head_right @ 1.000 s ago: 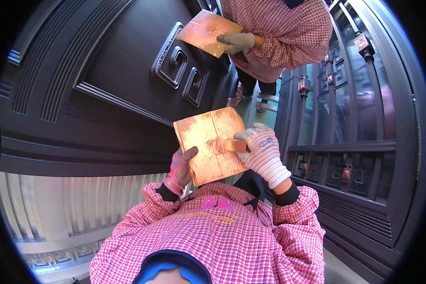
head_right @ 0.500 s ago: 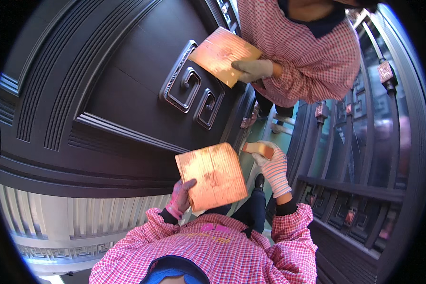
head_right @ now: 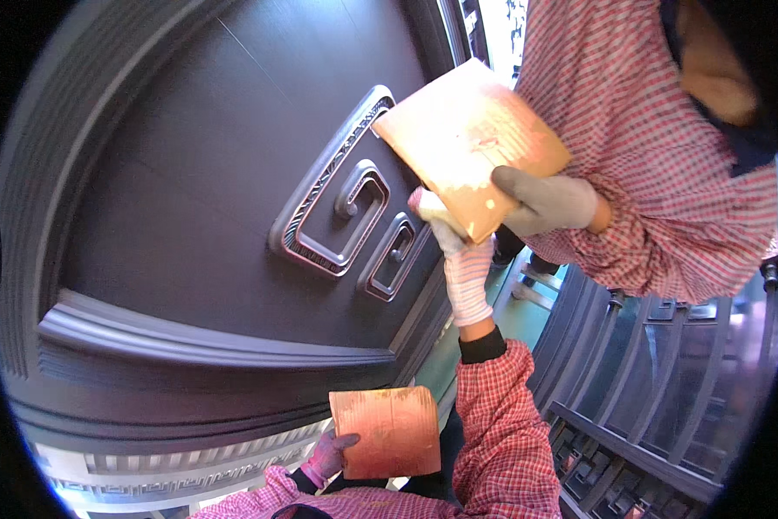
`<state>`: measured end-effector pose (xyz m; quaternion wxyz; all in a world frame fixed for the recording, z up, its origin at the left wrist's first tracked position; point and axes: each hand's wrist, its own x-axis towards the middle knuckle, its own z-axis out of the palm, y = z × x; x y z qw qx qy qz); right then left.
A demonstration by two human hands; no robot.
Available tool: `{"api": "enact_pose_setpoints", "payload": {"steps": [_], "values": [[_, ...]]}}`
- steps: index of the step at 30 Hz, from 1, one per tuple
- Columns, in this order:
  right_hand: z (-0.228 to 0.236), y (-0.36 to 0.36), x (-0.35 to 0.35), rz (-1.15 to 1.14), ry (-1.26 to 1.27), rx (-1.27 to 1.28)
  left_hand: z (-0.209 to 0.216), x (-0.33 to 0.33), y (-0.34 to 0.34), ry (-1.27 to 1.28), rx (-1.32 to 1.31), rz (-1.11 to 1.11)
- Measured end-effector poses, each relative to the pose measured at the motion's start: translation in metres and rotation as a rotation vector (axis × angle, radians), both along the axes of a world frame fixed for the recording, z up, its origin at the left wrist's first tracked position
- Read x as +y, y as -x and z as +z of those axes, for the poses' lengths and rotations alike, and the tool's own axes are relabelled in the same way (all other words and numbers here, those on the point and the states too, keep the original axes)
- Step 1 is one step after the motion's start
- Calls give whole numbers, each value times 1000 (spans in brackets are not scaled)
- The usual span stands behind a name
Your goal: The person uses a sponge to apply a reddish-brown finish to the recessed decorative patterns on a large dark wooden panel. They repeatedly dip the sponge into a small container to reload the finish and continue working on the panel's details.
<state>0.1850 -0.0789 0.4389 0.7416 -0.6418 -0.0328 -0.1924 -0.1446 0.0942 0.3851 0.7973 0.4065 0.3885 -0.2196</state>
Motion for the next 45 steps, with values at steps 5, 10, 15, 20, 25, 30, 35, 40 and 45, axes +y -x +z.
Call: {"api": "enact_pose_setpoints", "payload": {"steps": [5,10,15,20,25,30,35,40,45], "values": [[-56,-66,-10,-438,824,-347,-42,5,16,-41,67,-28],[-93,-90,-10,-529,1131,-153,-53,18,9,-87,132,-95],[-49,-97,6,-259,1388,178,-65,32,10,-88,143,-105],[-40,-110,15,-169,395,-114,-76,42,9,-63,127,-79],[-27,-113,26,-10,42,-293,-86,48,5,-57,120,-73],[-24,-114,26,38,-40,-329,-91,48,6,-48,124,-73],[-50,-114,22,-8,-18,-251,-94,48,7,-36,120,-64],[-75,-120,16,-135,180,-170,-97,47,8,-24,114,-64],[-26,-115,27,81,-135,-362,-99,47,11,-28,119,-50]]}}
